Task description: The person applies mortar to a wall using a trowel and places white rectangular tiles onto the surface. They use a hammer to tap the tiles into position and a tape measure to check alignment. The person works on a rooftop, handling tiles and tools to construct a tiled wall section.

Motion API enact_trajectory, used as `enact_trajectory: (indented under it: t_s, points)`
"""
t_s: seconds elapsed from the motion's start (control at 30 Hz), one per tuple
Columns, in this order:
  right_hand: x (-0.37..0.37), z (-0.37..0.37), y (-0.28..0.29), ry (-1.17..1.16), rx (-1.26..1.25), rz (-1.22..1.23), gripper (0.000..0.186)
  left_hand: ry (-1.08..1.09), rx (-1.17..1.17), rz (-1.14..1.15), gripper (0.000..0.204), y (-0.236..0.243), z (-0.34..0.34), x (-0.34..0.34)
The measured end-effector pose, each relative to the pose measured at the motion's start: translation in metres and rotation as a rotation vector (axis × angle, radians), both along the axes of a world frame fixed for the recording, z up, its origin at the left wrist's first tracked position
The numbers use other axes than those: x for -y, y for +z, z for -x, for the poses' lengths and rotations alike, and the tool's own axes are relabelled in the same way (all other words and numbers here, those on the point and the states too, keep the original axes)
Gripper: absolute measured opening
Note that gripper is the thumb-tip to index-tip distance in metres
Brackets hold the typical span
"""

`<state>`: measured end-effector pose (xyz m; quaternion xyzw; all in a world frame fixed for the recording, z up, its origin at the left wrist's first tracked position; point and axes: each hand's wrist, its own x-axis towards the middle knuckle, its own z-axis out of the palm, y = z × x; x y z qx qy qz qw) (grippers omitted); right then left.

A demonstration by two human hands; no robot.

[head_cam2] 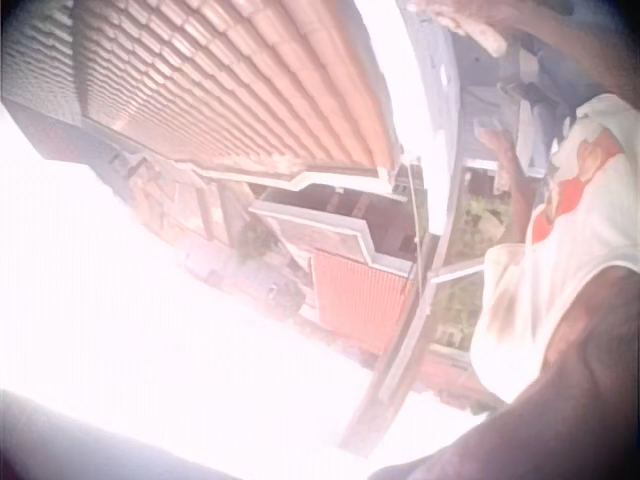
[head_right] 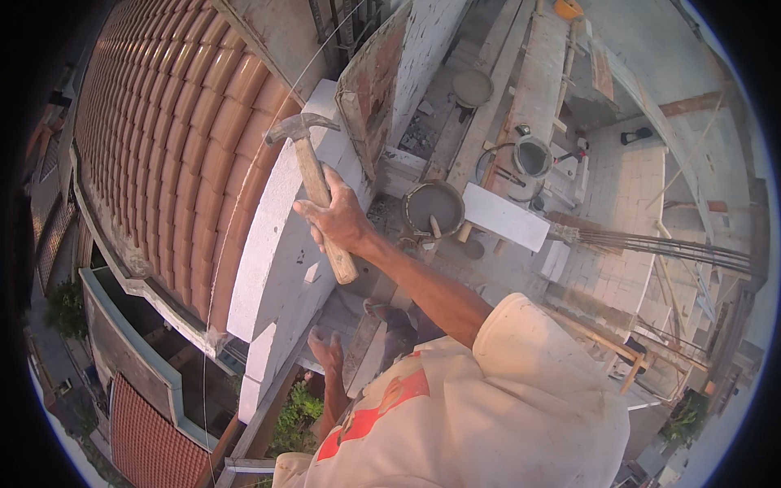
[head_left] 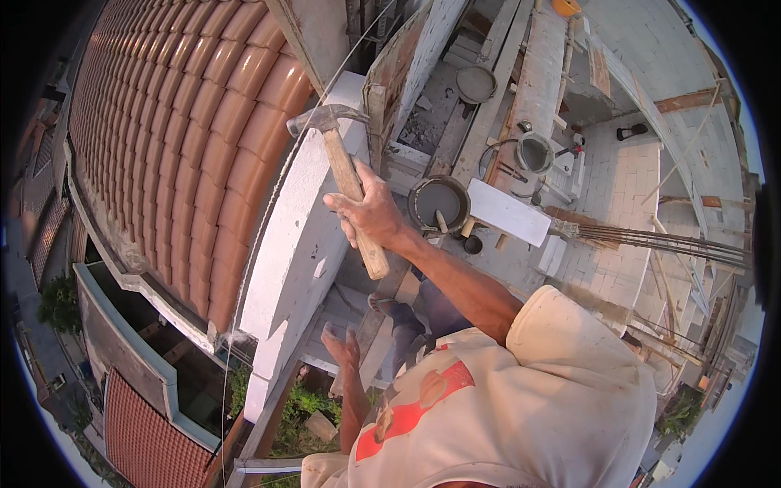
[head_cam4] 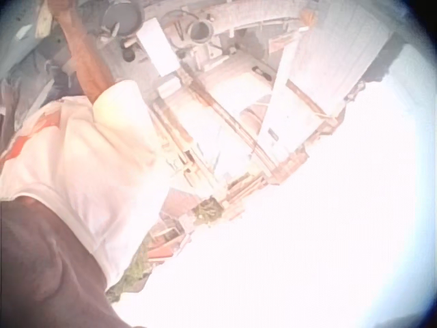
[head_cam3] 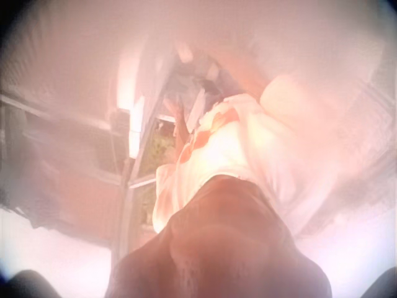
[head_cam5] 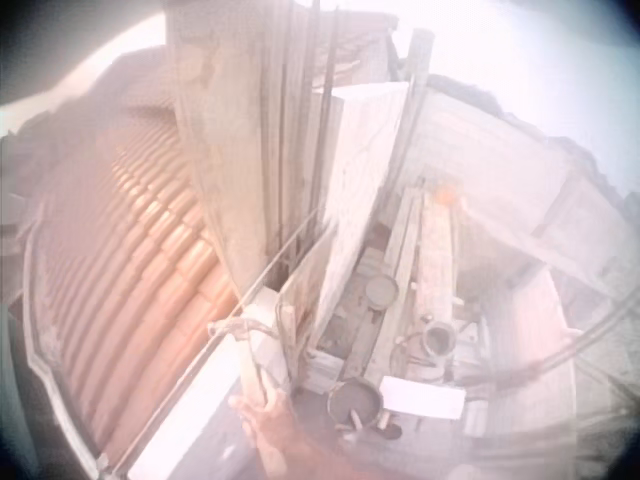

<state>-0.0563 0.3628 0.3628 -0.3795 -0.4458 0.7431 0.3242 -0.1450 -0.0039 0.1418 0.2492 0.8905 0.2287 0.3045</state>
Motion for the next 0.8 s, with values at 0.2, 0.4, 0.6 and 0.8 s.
enact_trajectory:
  t_s: [0.2, 0.4, 0.6, 0.8]
  points:
    - [0.049, -0.095, -0.066, 0.201, 0.171, 0.219, 0.049, -0.378, 0.812, 0.319, 0.068, -0.001, -0.066, 0.019]
    - [0.072, -0.198, -0.082, 0.024, 0.463, 0.287, 0.043, -0.511, 0.67, 0.195, 0.043, -0.077, -0.088, 0.039]
    - [-0.065, -0.228, 0.013, -0.34, 0.302, -0.371, 0.07, -0.298, 0.544, 0.183, 0.042, -0.059, -0.079, -0.094]
    - [-0.235, -0.184, 0.194, -0.47, 0.535, -0.905, 0.074, -0.175, 0.462, 0.075, 0.042, -0.036, -0.063, -0.114]
